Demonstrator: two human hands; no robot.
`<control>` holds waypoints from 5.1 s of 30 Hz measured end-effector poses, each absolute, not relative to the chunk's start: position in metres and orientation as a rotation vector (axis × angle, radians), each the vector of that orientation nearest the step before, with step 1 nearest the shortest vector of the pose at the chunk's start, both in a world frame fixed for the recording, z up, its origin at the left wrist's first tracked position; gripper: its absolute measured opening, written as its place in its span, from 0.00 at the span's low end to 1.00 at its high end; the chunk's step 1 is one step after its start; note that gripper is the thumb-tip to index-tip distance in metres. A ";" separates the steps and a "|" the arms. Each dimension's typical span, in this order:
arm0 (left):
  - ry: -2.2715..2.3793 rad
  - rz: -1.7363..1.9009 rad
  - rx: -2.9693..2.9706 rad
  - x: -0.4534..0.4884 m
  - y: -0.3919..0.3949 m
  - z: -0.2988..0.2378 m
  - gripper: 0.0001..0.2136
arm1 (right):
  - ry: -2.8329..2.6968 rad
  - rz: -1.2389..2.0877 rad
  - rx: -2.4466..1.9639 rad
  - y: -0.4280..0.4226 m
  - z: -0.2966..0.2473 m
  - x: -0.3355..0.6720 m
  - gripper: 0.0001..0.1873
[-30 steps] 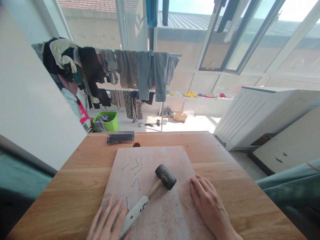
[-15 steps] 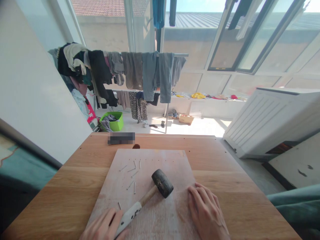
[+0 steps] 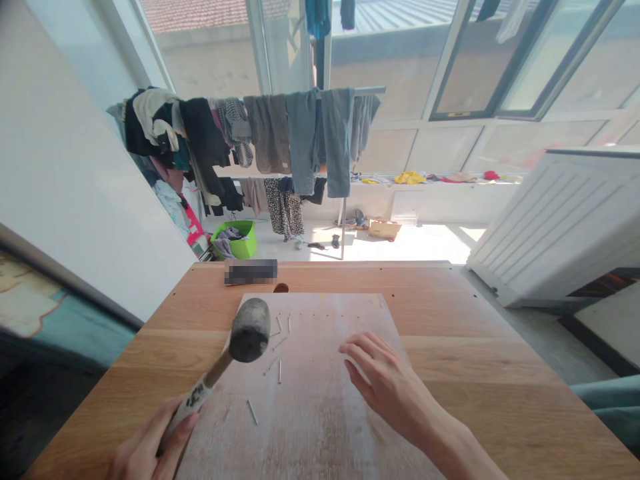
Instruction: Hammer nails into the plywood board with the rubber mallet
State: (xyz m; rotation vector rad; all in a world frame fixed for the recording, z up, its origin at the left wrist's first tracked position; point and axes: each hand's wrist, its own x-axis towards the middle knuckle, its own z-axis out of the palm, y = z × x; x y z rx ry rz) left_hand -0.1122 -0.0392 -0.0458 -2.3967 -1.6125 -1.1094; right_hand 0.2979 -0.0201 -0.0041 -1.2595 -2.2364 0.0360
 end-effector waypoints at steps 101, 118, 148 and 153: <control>-2.303 -0.586 -2.219 -0.119 -0.006 -0.040 0.15 | -2.185 0.711 -0.896 0.152 -0.044 0.183 0.34; -2.542 -0.829 -1.973 -0.091 -0.015 -0.036 0.18 | -2.866 0.457 -0.884 0.120 0.009 0.196 0.08; -2.544 -0.829 -1.968 -0.092 -0.016 -0.035 0.17 | -2.273 0.898 -0.919 0.166 -0.017 0.225 0.11; -2.531 -0.795 -2.009 -0.096 -0.013 -0.033 0.17 | -2.268 0.967 -0.897 0.164 -0.009 0.226 0.13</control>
